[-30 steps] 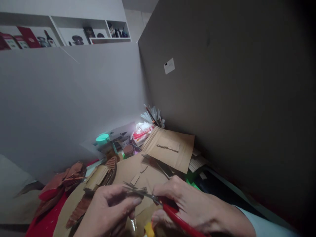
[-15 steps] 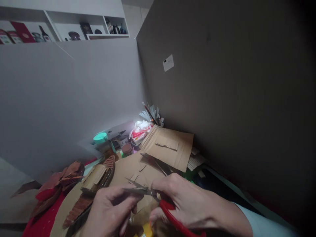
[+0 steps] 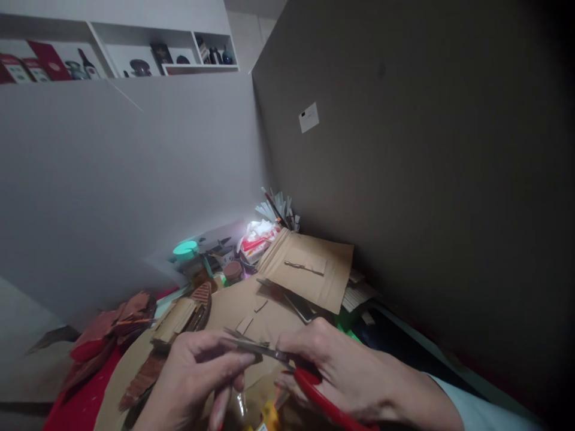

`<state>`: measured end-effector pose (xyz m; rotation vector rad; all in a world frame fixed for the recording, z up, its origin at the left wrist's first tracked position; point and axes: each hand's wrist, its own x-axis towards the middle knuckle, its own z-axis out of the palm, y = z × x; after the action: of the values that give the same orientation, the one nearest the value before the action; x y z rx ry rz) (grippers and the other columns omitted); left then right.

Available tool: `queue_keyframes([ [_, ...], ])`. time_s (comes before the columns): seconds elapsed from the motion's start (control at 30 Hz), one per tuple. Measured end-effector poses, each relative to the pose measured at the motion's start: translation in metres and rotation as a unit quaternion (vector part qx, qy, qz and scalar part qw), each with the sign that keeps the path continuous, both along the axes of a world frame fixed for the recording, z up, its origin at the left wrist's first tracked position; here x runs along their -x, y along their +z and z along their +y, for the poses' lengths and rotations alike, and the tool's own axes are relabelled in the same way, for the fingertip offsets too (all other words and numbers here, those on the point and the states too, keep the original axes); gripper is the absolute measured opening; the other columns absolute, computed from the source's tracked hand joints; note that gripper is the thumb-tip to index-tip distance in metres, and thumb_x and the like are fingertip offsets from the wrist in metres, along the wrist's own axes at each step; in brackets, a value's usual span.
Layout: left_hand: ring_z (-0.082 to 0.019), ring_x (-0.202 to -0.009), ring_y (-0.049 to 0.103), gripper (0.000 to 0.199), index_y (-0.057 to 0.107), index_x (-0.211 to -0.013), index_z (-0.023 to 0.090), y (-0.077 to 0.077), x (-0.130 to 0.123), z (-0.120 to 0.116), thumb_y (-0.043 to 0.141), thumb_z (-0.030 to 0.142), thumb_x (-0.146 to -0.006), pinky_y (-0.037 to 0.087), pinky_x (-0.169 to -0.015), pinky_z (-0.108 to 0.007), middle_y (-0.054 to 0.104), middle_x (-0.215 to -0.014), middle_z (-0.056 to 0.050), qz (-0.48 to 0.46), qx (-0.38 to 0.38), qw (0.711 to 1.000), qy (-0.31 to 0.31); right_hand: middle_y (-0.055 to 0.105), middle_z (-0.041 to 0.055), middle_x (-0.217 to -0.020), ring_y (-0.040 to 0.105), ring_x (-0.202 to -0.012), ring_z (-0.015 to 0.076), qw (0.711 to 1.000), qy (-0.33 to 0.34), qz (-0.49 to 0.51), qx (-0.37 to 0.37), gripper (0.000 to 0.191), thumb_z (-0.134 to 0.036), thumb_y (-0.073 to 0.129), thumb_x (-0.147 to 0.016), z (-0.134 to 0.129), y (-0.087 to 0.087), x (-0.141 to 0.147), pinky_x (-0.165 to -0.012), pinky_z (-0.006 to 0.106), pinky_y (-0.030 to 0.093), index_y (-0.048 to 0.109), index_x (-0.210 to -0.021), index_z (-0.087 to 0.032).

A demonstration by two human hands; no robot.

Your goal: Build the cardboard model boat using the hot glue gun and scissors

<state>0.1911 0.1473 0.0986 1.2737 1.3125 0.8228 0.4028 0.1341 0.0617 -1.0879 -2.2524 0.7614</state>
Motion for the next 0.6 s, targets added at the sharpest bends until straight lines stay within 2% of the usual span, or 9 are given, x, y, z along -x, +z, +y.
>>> queue_keyframes([
  [0.13,-0.005,-0.025,0.046,0.026,0.071,-0.054,0.015,0.004,-0.002,-0.002,0.081,0.037,-0.062,0.028,-0.03,-0.014,0.062,-0.046,-0.002,0.0,-0.01,1.0,-0.004,0.059,-0.0006,-0.074,0.052,-0.075,0.0146,1.0,0.011,0.008,-0.012,0.023,-0.034,0.052,-0.099,0.0,0.001,0.0,-0.062,0.024,0.035,0.064,-0.086,-0.02],
  [0.27,-0.006,-0.024,0.046,0.023,0.072,-0.052,0.015,0.002,-0.001,-0.002,0.082,0.034,-0.06,0.024,-0.03,-0.012,0.051,-0.034,0.001,-0.001,-0.013,1.0,-0.001,0.051,-0.0022,-0.067,0.048,-0.068,0.0123,1.0,0.007,0.002,-0.01,0.026,-0.034,0.051,-0.098,-0.002,0.004,0.002,-0.056,0.023,0.03,0.058,-0.077,-0.019],
  [0.4,-0.003,-0.023,0.042,0.027,0.071,-0.054,0.014,0.001,-0.002,-0.002,0.082,0.037,-0.06,0.021,-0.03,-0.011,0.057,-0.041,0.0,-0.018,-0.02,1.0,0.006,0.053,-0.0029,-0.07,0.049,-0.069,0.0109,0.999,0.013,0.023,-0.02,0.015,-0.02,0.051,-0.095,-0.003,0.004,0.004,-0.059,0.021,0.033,0.06,-0.083,-0.02],
  [0.5,-0.001,-0.026,0.04,0.033,0.071,-0.061,0.015,0.001,-0.002,-0.002,0.082,0.047,-0.062,0.025,-0.029,-0.012,0.062,-0.052,0.002,-0.036,-0.032,0.999,0.021,0.052,-0.0028,-0.071,0.047,-0.067,0.011,0.999,-0.004,0.035,-0.022,0.013,-0.024,0.052,-0.095,-0.002,0.0,0.006,-0.059,0.021,0.033,0.06,-0.085,-0.02],
  [0.6,-0.002,-0.028,0.043,0.04,0.071,-0.063,0.015,0.0,0.0,-0.002,0.084,0.053,-0.06,0.03,-0.03,-0.011,0.06,-0.05,0.002,-0.042,-0.045,0.998,0.028,0.044,-0.0061,-0.064,0.033,-0.056,0.0093,0.999,-0.022,0.035,-0.007,0.017,-0.033,0.059,-0.091,0.0,-0.007,0.009,-0.052,0.022,0.028,0.053,-0.08,-0.022],
])
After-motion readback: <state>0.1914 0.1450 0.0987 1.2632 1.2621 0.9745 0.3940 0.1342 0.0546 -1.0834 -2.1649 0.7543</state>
